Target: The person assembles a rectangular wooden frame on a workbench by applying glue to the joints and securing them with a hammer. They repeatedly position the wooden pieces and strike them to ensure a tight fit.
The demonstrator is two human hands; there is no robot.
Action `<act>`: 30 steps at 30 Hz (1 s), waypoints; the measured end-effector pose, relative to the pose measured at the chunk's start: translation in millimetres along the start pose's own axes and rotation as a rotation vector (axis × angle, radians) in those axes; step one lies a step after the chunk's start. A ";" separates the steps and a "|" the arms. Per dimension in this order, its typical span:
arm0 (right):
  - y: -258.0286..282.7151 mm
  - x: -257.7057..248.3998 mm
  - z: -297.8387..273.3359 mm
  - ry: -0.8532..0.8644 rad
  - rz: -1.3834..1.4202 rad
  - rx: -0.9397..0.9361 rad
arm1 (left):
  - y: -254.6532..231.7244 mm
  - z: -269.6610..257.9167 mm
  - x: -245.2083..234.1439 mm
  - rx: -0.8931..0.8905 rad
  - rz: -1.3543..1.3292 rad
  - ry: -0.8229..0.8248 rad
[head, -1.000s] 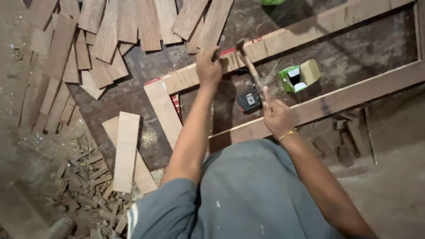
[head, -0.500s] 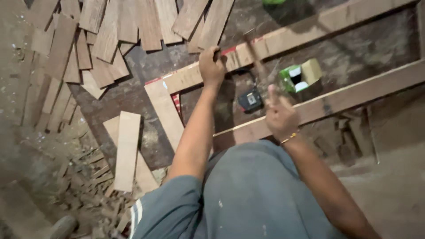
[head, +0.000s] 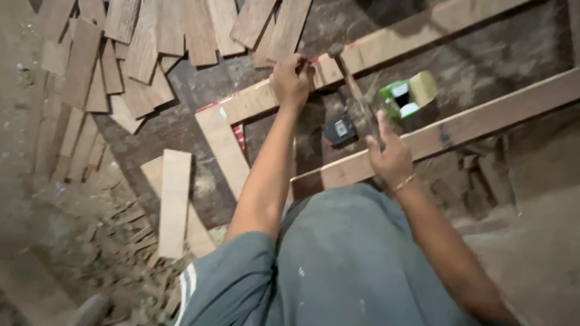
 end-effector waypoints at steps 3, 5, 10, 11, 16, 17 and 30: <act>4.6 -6.4 5.2 0.060 0.073 0.079 | -18.9 15.3 -1.7 0.087 0.119 0.047; 5.0 -4.8 1.9 0.107 0.011 0.219 | -28.2 12.1 -1.6 0.111 0.194 0.062; 8.7 3.8 6.6 0.088 -0.017 0.176 | -30.0 16.2 -1.9 0.097 0.211 0.093; 9.3 5.0 7.5 0.066 -0.038 0.153 | -28.3 17.2 -0.8 0.079 0.219 0.088; 15.4 10.1 12.5 0.076 -0.134 0.174 | -23.2 13.4 4.2 0.069 0.228 0.075; 17.5 11.5 15.2 0.085 -0.167 0.173 | -22.3 12.9 3.8 0.061 0.240 0.079; 31.5 2.1 28.8 0.127 -0.245 0.098 | -24.7 14.4 1.9 0.010 0.202 0.075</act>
Point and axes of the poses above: each hand's wrist, its own z-axis towards the middle knuckle, its own x-axis out of the palm, y = z × x, the point moved 2 cm from there along z, towards the middle knuckle, and after that the axes turned 14 degrees about x, right-handed, at the moved point
